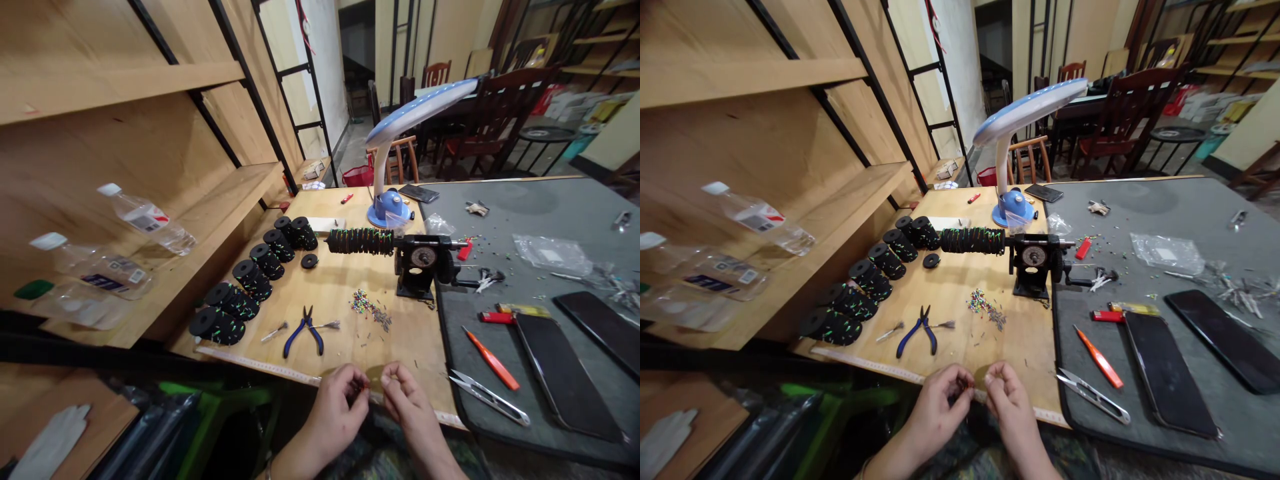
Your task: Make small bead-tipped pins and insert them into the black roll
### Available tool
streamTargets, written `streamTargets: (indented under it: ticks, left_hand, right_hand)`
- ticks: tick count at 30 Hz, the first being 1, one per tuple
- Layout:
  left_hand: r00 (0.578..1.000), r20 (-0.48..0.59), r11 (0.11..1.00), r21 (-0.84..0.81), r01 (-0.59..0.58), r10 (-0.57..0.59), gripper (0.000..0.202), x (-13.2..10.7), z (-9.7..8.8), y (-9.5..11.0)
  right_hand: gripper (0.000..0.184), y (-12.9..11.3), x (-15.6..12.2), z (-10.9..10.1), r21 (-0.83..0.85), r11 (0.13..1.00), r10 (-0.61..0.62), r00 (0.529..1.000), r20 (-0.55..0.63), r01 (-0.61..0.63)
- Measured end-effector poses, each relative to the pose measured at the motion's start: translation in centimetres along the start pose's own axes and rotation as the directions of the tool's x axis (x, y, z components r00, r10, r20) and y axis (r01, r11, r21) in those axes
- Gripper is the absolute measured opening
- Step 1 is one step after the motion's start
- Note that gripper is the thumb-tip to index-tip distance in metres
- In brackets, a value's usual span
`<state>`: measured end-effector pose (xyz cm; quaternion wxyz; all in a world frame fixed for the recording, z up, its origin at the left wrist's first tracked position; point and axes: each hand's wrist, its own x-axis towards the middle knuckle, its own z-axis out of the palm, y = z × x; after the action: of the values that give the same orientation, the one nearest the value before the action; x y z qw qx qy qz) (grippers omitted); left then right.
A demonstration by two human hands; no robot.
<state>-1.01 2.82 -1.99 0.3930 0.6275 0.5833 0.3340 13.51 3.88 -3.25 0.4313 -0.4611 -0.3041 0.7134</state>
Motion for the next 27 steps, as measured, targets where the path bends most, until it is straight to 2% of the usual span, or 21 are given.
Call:
streamTargets:
  ticks: [2, 6, 8, 12, 19, 27]
  left_hand:
    - [0.999, 0.012, 0.996, -0.075, 0.038, -0.037, 0.009, 0.1, 0.2, -0.2]
    - [0.994, 0.041, 0.958, -0.266, 0.105, -0.097, 0.028, 0.4, 0.4, -0.3]
    - [0.990, 0.069, 0.945, -0.296, 0.141, -0.126, 0.024, 0.5, 0.4, -0.2]
    - [0.980, 0.128, 0.944, -0.272, 0.185, -0.156, 0.007, 0.6, 0.4, 0.1]
    - [0.992, 0.076, 0.990, -0.089, 0.110, -0.103, 0.005, 0.5, 0.4, 0.1]
    - [0.994, 0.047, 0.985, -0.131, 0.109, -0.104, 0.009, 0.5, 0.6, 0.3]
  right_hand:
    - [0.049, 0.3, 0.1, -0.2, -0.006, 1.000, -0.013, 1.000, 0.010, 0.013]
    - [0.046, 0.9, 0.3, -0.6, 0.003, 0.999, -0.032, 0.999, 0.026, 0.032]
    - [0.046, 1.1, 0.4, -0.7, -0.001, 0.999, -0.036, 0.999, 0.033, 0.036]
    - [0.047, 1.1, 0.3, -0.6, -0.013, 0.999, -0.040, 0.999, 0.010, 0.040]
    - [0.051, 0.9, 0.3, -0.3, -0.003, 1.000, -0.018, 1.000, 0.015, 0.018]
    - [0.047, 1.6, 0.2, -0.4, -0.001, 1.000, -0.020, 0.999, 0.045, 0.020]
